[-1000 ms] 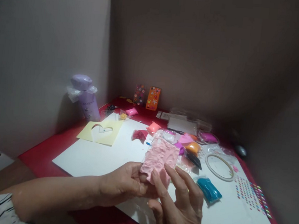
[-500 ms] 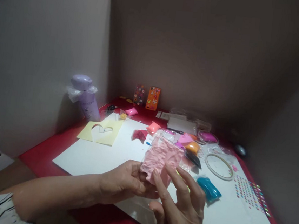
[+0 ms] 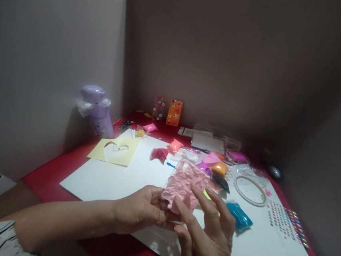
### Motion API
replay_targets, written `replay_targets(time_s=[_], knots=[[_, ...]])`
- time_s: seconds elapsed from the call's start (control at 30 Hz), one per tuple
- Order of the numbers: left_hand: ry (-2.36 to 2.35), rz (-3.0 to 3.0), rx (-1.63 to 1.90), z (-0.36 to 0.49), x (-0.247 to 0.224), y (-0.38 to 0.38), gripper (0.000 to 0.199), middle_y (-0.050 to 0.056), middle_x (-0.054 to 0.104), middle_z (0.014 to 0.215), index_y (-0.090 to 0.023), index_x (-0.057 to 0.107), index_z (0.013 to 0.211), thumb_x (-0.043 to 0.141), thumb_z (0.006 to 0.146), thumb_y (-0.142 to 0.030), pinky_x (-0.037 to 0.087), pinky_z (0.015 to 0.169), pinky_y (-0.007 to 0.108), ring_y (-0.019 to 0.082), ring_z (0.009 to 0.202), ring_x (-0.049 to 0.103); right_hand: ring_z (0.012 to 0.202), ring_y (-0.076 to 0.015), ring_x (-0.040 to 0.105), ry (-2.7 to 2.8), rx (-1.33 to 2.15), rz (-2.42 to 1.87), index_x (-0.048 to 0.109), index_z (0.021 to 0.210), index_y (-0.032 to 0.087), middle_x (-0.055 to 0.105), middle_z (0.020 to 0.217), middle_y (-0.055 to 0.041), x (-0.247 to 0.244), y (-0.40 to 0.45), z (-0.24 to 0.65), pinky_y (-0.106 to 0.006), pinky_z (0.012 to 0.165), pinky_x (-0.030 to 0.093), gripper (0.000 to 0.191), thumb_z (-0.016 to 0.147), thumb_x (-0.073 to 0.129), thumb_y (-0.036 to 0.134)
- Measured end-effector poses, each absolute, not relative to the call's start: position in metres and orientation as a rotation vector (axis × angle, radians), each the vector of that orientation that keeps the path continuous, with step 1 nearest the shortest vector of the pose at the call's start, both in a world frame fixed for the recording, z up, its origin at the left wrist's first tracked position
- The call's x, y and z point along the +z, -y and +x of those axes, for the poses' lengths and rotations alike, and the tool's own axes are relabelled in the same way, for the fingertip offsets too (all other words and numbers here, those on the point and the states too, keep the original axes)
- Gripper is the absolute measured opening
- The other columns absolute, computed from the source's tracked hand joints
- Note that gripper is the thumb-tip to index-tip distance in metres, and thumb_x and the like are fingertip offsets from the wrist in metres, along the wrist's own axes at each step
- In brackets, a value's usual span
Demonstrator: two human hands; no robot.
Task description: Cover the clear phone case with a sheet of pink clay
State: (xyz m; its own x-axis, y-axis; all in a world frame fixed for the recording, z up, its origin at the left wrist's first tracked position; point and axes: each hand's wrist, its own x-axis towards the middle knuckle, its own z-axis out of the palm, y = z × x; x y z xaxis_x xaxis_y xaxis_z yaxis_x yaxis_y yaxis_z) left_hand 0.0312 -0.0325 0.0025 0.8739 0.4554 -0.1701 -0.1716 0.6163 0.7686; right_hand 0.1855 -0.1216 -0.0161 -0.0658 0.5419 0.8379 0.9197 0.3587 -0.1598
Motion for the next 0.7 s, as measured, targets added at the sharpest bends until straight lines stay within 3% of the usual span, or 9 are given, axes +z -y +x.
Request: replay_targets(time_s=[0.17, 0.3, 0.5, 0.7], knots=[[-0.400, 0.783, 0.345, 0.0318, 0.0069, 0.0322, 0.038, 0.009, 0.064, 0.093, -0.012, 0.065, 0.086, 0.067, 0.049, -0.002, 0.042, 0.093, 0.043, 0.023, 0.096, 0.062, 0.118, -0.0352, 0.045, 1.684, -0.590, -1.303, 0.067, 0.107, 0.022, 0.057, 0.125, -0.0121, -0.0150, 0.1210, 0.1872, -0.053, 0.093, 0.036, 0.028, 0.084, 0.052, 0.024], [-0.357, 0.797, 0.358, 0.0321, 0.0060, 0.0334, 0.034, 0.009, 0.066, 0.088, -0.011, 0.066, 0.084, 0.064, 0.050, -0.003, 0.043, 0.093, 0.041, 0.020, 0.090, 0.064, 0.116, -0.0363, 0.047, 1.758, -0.760, -1.315, 0.067, 0.109, 0.021, 0.055, 0.127, -0.0134, -0.0167, 0.1170, 0.1866, -0.051, 0.091, 0.036, 0.030, 0.082, 0.058, 0.031], [-0.378, 0.785, 0.331, 0.0302, 0.0061, 0.0315, 0.040, 0.011, 0.065, 0.096, -0.011, 0.065, 0.091, 0.066, 0.051, -0.002, 0.041, 0.095, 0.047, 0.025, 0.098, 0.062, 0.121, -0.0346, 0.043, 1.674, -0.532, -1.305, 0.066, 0.110, 0.022, 0.054, 0.129, -0.0117, -0.0141, 0.1227, 0.1879, -0.054, 0.095, 0.035, 0.030, 0.085, 0.049, 0.023], [-0.288, 0.782, 0.341, 0.0309, 0.0079, 0.0318, 0.029, 0.008, 0.063, 0.085, -0.011, 0.061, 0.079, 0.059, 0.051, -0.001, 0.047, 0.086, 0.037, 0.021, 0.090, 0.065, 0.119, -0.0365, 0.045, 1.793, -0.637, -1.282, 0.066, 0.112, 0.023, 0.054, 0.130, -0.0127, -0.0188, 0.1200, 0.1876, -0.053, 0.092, 0.036, 0.032, 0.084, 0.054, 0.031]])
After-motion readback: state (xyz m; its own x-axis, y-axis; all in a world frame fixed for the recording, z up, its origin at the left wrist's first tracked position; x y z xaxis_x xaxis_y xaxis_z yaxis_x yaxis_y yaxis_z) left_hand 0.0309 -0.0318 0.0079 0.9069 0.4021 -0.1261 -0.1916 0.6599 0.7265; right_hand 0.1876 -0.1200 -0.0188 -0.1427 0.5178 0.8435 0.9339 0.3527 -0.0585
